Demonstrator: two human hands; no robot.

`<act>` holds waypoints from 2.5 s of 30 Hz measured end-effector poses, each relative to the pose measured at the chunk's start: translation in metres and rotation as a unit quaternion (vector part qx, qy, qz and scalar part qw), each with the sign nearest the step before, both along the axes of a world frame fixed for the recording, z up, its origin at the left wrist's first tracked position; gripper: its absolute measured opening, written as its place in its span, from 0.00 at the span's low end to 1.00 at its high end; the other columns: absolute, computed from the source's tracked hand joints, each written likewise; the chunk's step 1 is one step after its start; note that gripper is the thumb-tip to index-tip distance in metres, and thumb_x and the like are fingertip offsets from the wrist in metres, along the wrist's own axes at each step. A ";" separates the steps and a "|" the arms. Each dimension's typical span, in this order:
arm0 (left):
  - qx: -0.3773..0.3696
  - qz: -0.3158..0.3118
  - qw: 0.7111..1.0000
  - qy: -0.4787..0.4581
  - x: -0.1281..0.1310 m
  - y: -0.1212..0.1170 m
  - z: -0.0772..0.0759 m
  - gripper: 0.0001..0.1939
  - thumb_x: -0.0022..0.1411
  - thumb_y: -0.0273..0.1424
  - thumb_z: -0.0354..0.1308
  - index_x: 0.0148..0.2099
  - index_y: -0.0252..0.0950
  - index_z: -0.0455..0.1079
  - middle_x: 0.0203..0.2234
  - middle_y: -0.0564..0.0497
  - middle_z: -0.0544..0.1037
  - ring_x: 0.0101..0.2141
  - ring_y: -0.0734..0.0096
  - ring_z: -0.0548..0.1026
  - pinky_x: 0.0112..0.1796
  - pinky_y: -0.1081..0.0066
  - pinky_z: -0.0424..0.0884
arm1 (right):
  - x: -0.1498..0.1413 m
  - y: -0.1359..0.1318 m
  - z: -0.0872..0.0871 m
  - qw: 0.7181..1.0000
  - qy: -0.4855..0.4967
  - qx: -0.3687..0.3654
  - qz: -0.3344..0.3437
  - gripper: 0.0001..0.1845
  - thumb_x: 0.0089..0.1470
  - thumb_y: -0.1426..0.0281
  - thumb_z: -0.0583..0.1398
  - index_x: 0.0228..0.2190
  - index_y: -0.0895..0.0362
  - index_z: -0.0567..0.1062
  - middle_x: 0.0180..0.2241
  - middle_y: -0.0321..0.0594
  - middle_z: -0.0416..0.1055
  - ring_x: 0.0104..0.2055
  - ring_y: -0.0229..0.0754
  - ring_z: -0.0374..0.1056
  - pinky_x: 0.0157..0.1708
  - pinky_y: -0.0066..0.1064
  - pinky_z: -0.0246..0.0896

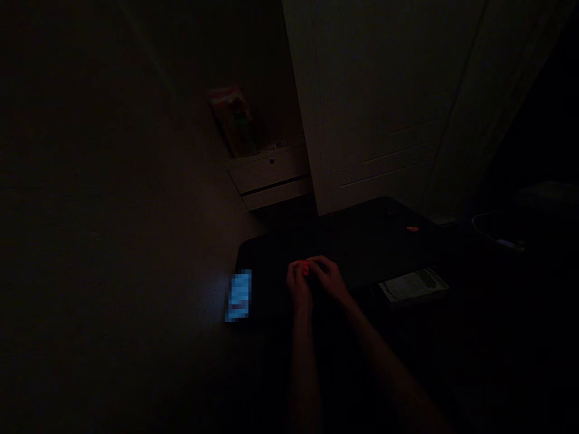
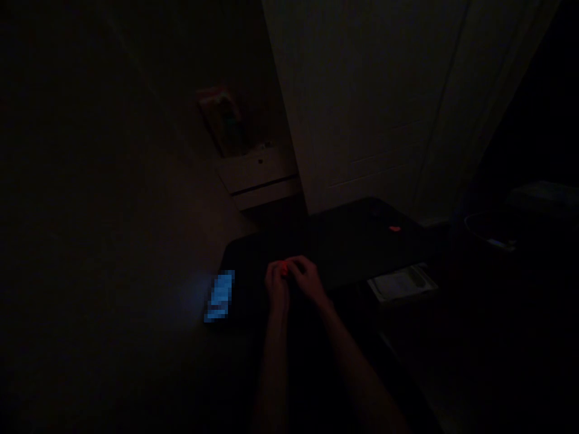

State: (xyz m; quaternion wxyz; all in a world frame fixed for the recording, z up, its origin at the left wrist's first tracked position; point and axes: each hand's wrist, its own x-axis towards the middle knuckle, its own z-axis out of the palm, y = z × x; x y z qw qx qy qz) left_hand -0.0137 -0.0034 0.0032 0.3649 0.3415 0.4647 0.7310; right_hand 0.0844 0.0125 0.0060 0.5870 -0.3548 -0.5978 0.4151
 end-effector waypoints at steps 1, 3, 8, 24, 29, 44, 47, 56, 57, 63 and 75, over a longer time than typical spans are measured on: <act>0.002 -0.005 1.000 -0.014 0.000 0.000 0.001 0.10 0.60 0.38 0.61 0.35 0.36 0.72 0.30 0.53 0.73 0.32 0.74 0.69 0.35 0.74 0.66 | 0.001 0.000 0.000 1.000 0.006 -0.001 0.007 0.13 0.60 0.59 0.61 0.40 0.54 0.81 0.41 0.42 0.79 0.46 0.47 0.74 0.50 0.37 0.65; 0.005 -0.025 0.998 -0.051 0.001 -0.001 0.002 0.12 0.59 0.40 0.64 0.38 0.36 0.73 0.32 0.53 0.74 0.34 0.73 0.71 0.36 0.74 0.67 | 0.002 0.000 0.002 1.000 0.017 -0.006 0.021 0.14 0.59 0.59 0.62 0.39 0.54 0.81 0.41 0.42 0.79 0.45 0.47 0.74 0.49 0.38 0.66; 0.020 -0.074 0.991 -0.114 0.002 -0.001 0.003 0.19 0.51 0.41 0.73 0.40 0.36 0.75 0.35 0.51 0.76 0.37 0.72 0.74 0.40 0.72 0.70 | 0.005 -0.002 0.008 0.999 0.037 -0.015 0.023 0.14 0.57 0.57 0.65 0.39 0.54 0.82 0.41 0.43 0.80 0.47 0.48 0.74 0.51 0.40 0.67; 0.011 -0.100 0.992 -0.077 -0.002 -0.003 -0.002 0.23 0.50 0.47 0.74 0.34 0.32 0.75 0.28 0.53 0.74 0.31 0.76 0.71 0.37 0.74 0.68 | 0.008 0.006 0.001 0.992 0.055 -0.086 0.071 0.16 0.48 0.56 0.67 0.32 0.56 0.81 0.34 0.39 0.79 0.39 0.45 0.73 0.44 0.36 0.67; 0.000 -0.077 0.996 -0.037 -0.003 -0.002 -0.006 0.22 0.49 0.46 0.74 0.37 0.33 0.76 0.30 0.52 0.77 0.32 0.73 0.74 0.37 0.73 0.69 | 0.009 0.008 -0.001 0.994 0.034 -0.089 0.058 0.15 0.48 0.56 0.65 0.29 0.56 0.79 0.30 0.38 0.78 0.36 0.44 0.71 0.39 0.34 0.67; -0.008 -0.090 0.992 -0.087 0.004 -0.001 -0.001 0.21 0.54 0.45 0.71 0.40 0.31 0.79 0.36 0.45 0.81 0.38 0.66 0.79 0.42 0.68 0.73 | 0.003 0.006 -0.004 0.997 0.044 -0.034 -0.057 0.15 0.57 0.58 0.63 0.41 0.54 0.79 0.42 0.44 0.77 0.46 0.48 0.73 0.49 0.40 0.68; 0.002 -0.066 0.995 -0.077 0.003 0.002 -0.006 0.20 0.56 0.44 0.69 0.42 0.33 0.78 0.38 0.45 0.81 0.39 0.65 0.80 0.43 0.67 0.73 | 0.002 0.003 -0.006 0.999 0.004 0.011 -0.034 0.19 0.56 0.61 0.65 0.49 0.52 0.78 0.45 0.43 0.73 0.45 0.45 0.72 0.48 0.38 0.68; -0.004 -0.041 0.994 -0.105 -0.001 0.005 -0.008 0.21 0.55 0.46 0.69 0.40 0.33 0.77 0.35 0.48 0.80 0.37 0.67 0.79 0.42 0.68 0.72 | -0.001 0.002 -0.009 0.996 -0.071 0.045 -0.022 0.24 0.57 0.64 0.65 0.55 0.49 0.75 0.44 0.41 0.67 0.40 0.42 0.69 0.44 0.37 0.70; -0.004 -0.042 0.993 -0.112 -0.001 0.005 -0.008 0.21 0.55 0.46 0.69 0.40 0.33 0.77 0.35 0.47 0.80 0.37 0.68 0.79 0.42 0.68 0.72 | -0.002 0.001 -0.009 0.996 -0.076 0.045 -0.027 0.23 0.57 0.64 0.65 0.54 0.48 0.76 0.43 0.41 0.67 0.39 0.42 0.69 0.43 0.37 0.70; -0.003 -0.059 0.984 -0.166 0.002 0.002 -0.002 0.22 0.56 0.48 0.68 0.40 0.32 0.76 0.34 0.47 0.80 0.36 0.68 0.79 0.42 0.67 0.73 | -0.003 0.000 -0.008 0.994 -0.089 0.036 -0.053 0.21 0.55 0.60 0.67 0.50 0.51 0.78 0.41 0.41 0.69 0.39 0.44 0.70 0.41 0.36 0.69; 0.002 -0.097 0.985 -0.141 0.003 0.000 0.002 0.20 0.58 0.43 0.68 0.48 0.37 0.78 0.48 0.43 0.80 0.48 0.60 0.78 0.50 0.62 0.72 | 0.002 0.005 -0.007 0.999 -0.012 -0.021 -0.045 0.20 0.56 0.54 0.65 0.45 0.54 0.81 0.41 0.43 0.76 0.42 0.46 0.72 0.43 0.37 0.68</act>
